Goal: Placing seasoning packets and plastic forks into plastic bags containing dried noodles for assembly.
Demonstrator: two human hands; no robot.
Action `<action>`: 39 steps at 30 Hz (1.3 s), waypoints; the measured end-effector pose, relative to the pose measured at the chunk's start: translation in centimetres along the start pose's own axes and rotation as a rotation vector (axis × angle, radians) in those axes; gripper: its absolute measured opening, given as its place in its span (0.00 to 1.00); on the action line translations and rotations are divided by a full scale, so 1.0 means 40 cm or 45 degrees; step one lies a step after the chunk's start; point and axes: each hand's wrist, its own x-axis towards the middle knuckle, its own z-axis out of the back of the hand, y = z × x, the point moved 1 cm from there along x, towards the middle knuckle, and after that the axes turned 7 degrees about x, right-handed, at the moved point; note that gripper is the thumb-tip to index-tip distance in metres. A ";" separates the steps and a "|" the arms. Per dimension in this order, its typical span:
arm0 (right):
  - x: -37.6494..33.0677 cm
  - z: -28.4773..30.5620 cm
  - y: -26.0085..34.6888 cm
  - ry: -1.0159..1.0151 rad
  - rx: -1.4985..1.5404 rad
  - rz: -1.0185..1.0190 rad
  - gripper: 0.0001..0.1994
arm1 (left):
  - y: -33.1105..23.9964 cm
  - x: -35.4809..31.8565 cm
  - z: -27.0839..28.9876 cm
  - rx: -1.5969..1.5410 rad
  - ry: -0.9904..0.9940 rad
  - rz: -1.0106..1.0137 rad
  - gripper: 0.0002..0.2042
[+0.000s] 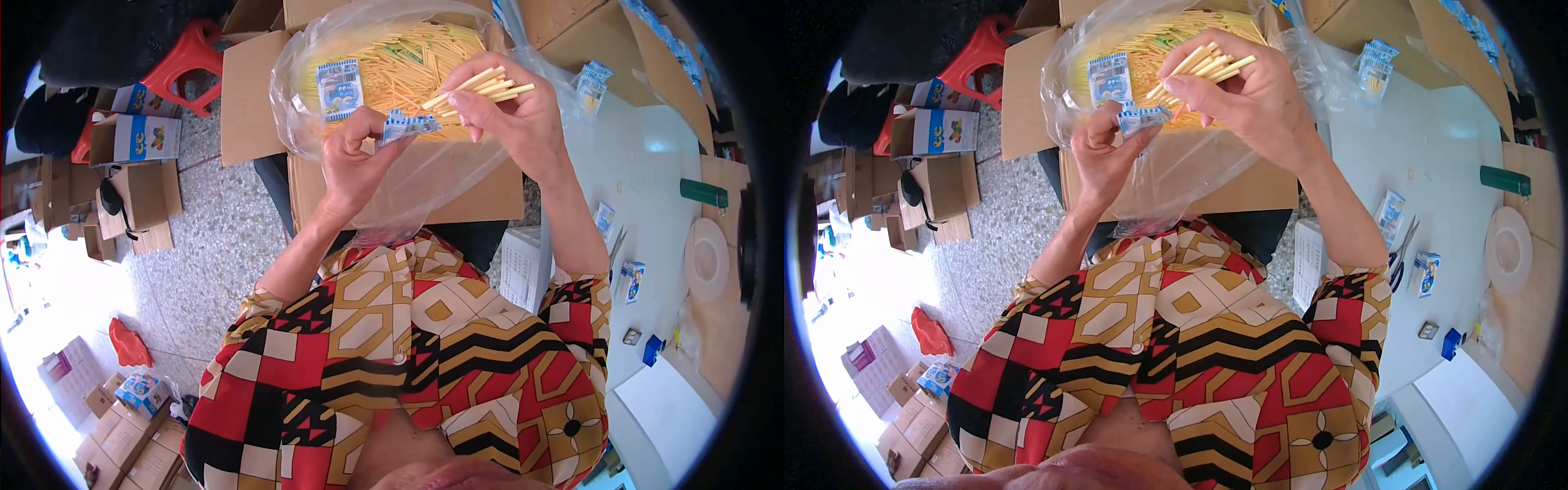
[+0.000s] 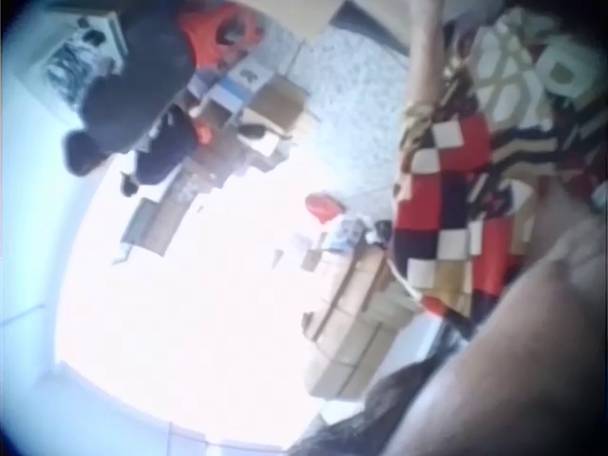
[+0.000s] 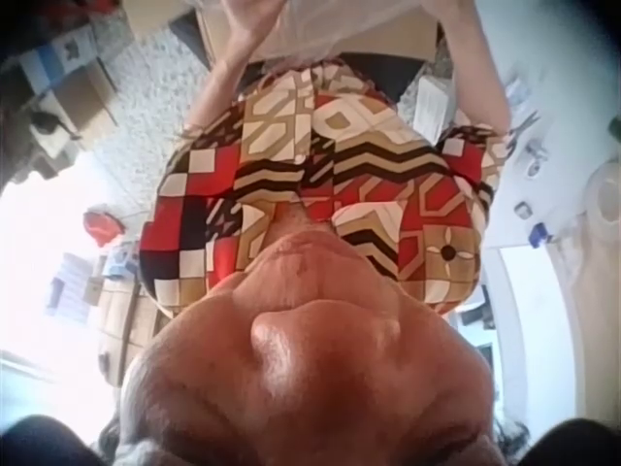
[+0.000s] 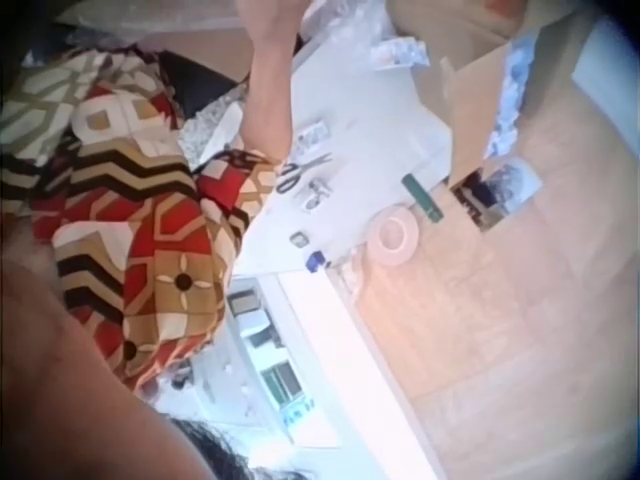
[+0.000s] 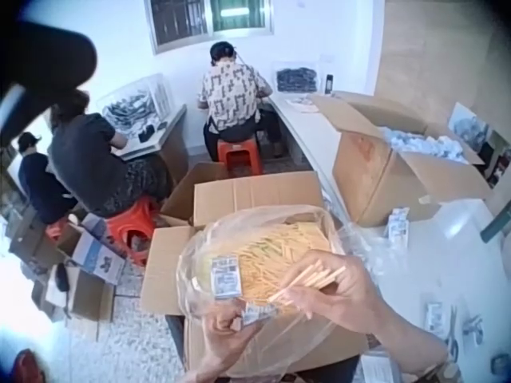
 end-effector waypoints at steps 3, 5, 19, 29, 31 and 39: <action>0.000 -0.014 0.009 0.038 0.000 0.039 0.05 | -0.005 0.006 -0.003 0.047 -0.040 -0.081 0.08; 0.003 -0.018 0.005 0.072 -0.024 0.085 0.05 | -0.007 0.006 -0.003 0.071 -0.048 -0.121 0.08; 0.017 0.004 0.008 0.202 -0.220 -0.127 0.04 | -0.014 0.013 0.002 0.189 0.026 -0.357 0.09; 0.028 0.004 0.007 0.322 -0.622 0.153 0.04 | -0.014 0.013 -0.002 0.250 0.100 -0.329 0.10; 0.030 0.006 0.013 0.329 -0.596 0.134 0.04 | -0.016 0.013 -0.004 0.284 0.107 -0.355 0.10; 0.029 0.000 0.013 0.369 -0.665 0.151 0.05 | -0.029 0.022 -0.004 0.193 0.094 -0.371 0.10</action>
